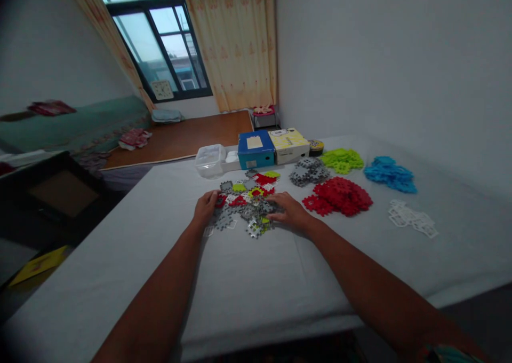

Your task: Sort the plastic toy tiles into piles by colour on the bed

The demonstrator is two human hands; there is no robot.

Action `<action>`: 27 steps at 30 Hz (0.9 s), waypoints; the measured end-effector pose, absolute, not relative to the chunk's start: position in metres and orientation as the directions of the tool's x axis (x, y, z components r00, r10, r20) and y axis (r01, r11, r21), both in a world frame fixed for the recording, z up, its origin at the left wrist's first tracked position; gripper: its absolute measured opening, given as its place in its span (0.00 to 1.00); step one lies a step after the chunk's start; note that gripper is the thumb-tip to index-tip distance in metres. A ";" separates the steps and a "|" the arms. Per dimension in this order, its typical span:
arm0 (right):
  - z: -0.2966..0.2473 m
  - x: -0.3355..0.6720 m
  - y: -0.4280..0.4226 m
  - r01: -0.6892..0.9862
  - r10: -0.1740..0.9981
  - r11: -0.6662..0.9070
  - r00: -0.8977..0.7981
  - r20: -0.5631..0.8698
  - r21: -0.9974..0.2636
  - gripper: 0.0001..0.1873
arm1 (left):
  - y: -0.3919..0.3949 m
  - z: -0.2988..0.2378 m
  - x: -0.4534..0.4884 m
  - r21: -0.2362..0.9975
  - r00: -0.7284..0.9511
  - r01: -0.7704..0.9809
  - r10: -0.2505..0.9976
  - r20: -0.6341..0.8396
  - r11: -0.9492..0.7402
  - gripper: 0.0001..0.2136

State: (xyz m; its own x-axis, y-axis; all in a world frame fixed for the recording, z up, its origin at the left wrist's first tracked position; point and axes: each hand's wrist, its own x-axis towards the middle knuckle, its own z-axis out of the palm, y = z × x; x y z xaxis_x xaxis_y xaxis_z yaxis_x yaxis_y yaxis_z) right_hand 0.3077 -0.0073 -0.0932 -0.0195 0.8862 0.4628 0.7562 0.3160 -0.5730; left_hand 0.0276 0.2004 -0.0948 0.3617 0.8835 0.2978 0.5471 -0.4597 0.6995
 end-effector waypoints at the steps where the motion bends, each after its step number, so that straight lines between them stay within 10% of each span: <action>1: -0.093 0.306 -0.007 0.765 0.884 0.331 -0.046 0.466 -0.553 0.23 | 0.200 -0.094 0.028 0.697 0.364 0.552 0.884 0.292 -0.457 0.20; 20: -0.077 0.279 -0.015 0.947 0.724 0.320 -0.230 0.651 -0.021 0.12 | 0.199 -0.088 0.030 0.633 0.400 0.609 0.874 0.276 -0.478 0.19; 27: -0.078 0.274 -0.011 0.764 0.718 0.251 0.265 0.644 -0.595 0.10 | 0.196 -0.087 0.031 0.619 0.398 0.621 0.874 0.280 -0.481 0.19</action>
